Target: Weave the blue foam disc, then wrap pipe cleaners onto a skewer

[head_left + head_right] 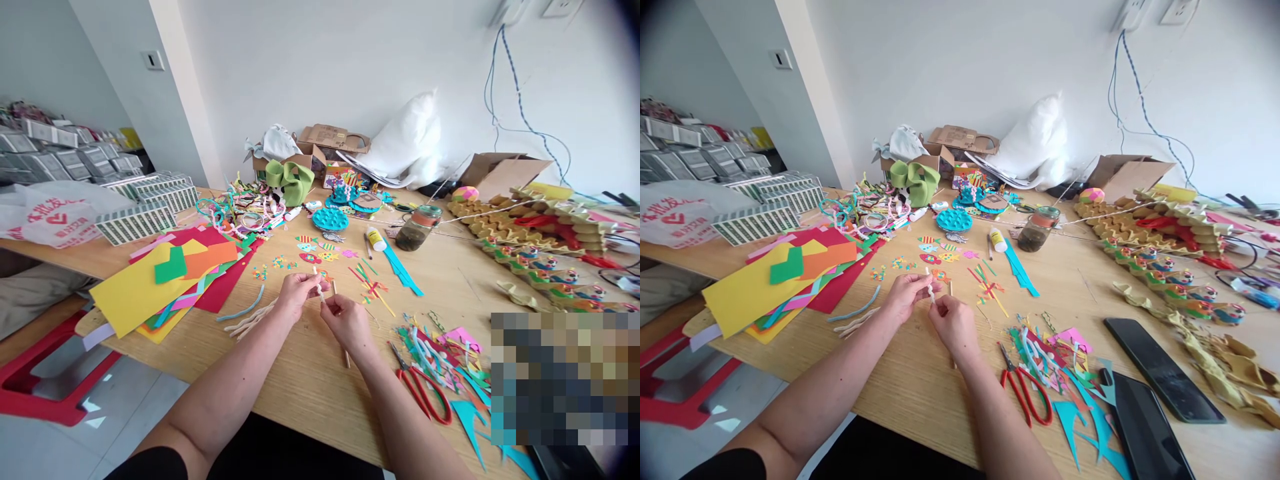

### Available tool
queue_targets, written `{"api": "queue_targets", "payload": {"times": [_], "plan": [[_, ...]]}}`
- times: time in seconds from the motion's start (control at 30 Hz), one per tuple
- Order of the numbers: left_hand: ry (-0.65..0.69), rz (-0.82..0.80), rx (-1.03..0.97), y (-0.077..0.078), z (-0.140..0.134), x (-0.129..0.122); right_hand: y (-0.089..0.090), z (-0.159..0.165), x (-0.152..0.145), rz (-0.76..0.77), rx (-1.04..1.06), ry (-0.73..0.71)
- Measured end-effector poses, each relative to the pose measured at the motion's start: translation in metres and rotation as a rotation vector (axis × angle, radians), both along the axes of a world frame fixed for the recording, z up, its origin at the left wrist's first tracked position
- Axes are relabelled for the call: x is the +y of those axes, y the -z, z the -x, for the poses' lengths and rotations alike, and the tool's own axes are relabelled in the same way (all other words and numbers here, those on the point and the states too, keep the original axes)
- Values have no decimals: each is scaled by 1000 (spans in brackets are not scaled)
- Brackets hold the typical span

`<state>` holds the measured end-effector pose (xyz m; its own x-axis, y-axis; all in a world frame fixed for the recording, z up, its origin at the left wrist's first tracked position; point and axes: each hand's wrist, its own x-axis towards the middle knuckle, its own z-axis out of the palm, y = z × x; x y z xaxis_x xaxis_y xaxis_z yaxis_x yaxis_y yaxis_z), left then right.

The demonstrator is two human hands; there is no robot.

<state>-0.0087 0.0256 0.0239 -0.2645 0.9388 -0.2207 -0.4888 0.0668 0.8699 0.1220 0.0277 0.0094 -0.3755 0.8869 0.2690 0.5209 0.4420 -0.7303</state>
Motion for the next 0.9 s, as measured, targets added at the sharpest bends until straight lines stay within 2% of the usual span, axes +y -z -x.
{"api": "queue_targets", "payload": {"times": [0.6,0.73,0.9], "plan": [[-67,-45,29,2,1,2,-4,3,-4,33,-2,-2],[28,-52,18,0,4,1,-4,1,1,242,166,-40],[325,-29,-10,-1,6,-2,-8,-2,8,544,533,-143]]}}
